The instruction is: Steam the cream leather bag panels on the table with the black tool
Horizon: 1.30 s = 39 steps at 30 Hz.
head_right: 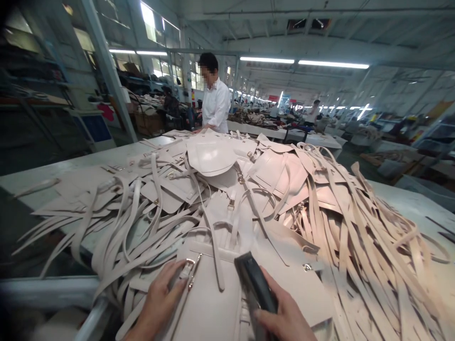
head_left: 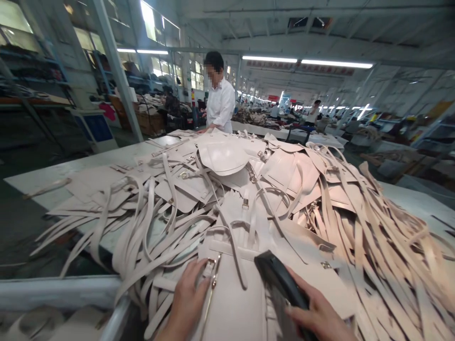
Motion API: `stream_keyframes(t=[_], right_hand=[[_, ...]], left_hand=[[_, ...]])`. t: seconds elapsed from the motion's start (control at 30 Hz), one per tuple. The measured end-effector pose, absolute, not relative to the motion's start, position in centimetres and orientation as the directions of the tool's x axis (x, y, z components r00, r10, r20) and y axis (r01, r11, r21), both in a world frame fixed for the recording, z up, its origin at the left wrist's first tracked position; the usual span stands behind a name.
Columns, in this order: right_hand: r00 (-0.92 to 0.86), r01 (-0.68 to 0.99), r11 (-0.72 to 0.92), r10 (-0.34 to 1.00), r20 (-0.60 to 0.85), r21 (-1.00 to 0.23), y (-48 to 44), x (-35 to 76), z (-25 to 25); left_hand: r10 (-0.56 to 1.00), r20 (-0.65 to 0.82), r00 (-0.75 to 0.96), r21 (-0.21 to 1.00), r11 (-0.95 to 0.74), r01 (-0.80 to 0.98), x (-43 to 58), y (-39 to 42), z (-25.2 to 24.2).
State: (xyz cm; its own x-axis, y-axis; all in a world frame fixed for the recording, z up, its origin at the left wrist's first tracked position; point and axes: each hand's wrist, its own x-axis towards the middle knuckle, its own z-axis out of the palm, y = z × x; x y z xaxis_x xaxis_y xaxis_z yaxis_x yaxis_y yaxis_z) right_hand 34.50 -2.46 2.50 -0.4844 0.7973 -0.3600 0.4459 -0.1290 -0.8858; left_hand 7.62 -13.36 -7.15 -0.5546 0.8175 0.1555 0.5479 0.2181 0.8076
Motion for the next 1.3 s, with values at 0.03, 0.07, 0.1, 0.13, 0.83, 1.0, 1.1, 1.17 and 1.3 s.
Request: stream_keyframes(t=[0.03,0.07,0.1,0.13,0.83,1.0,1.1,1.17,1.3], right_hand=[[-0.48,0.458,-0.102,0.808,-0.342,-0.883,-2.5,34.8,2.1],[-0.451,0.477,-0.072,0.835,-0.314,-0.876,-2.4,34.9,1.8],[-0.401,0.505,-0.046,0.872,-0.281,-0.862,-2.3,34.9,1.6],[-0.348,0.539,-0.024,0.904,-0.249,-0.842,-2.1,34.9,1.5],[-0.74,0.398,0.071,0.614,-0.274,-0.915,-0.7,19.6,4.0],[-0.693,0.387,0.017,0.665,-0.279,-0.922,-2.8,25.0,6.4],[-0.617,0.457,-0.047,0.703,-0.355,-0.888,-5.1,28.9,6.8],[-0.594,0.468,-0.067,0.714,-0.37,-0.881,-6.9,30.9,6.1],[-0.645,0.475,-0.024,0.671,-0.366,-0.88,-9.6,33.7,3.3]], left_hand=[[0.802,0.13,-0.583,0.848,0.215,0.484,8.3,-13.3,-7.2],[0.785,0.107,-0.61,0.884,0.206,0.419,9.0,-13.3,-7.2],[0.767,0.082,-0.637,0.916,0.194,0.352,9.6,-13.3,-7.3],[0.751,0.05,-0.659,0.944,0.181,0.277,10.0,-13.2,-7.4],[0.85,-0.074,-0.522,0.995,0.026,-0.099,9.4,-12.5,-7.8],[0.884,-0.049,-0.464,0.998,0.021,-0.065,7.9,-9.7,-7.9],[0.904,-0.032,-0.426,0.999,0.031,-0.01,7.1,-7.5,-7.8],[0.914,-0.032,-0.404,0.999,0.039,0.01,6.7,-6.9,-7.3],[0.926,-0.062,-0.372,0.985,0.116,0.127,6.0,-9.6,-5.4]])
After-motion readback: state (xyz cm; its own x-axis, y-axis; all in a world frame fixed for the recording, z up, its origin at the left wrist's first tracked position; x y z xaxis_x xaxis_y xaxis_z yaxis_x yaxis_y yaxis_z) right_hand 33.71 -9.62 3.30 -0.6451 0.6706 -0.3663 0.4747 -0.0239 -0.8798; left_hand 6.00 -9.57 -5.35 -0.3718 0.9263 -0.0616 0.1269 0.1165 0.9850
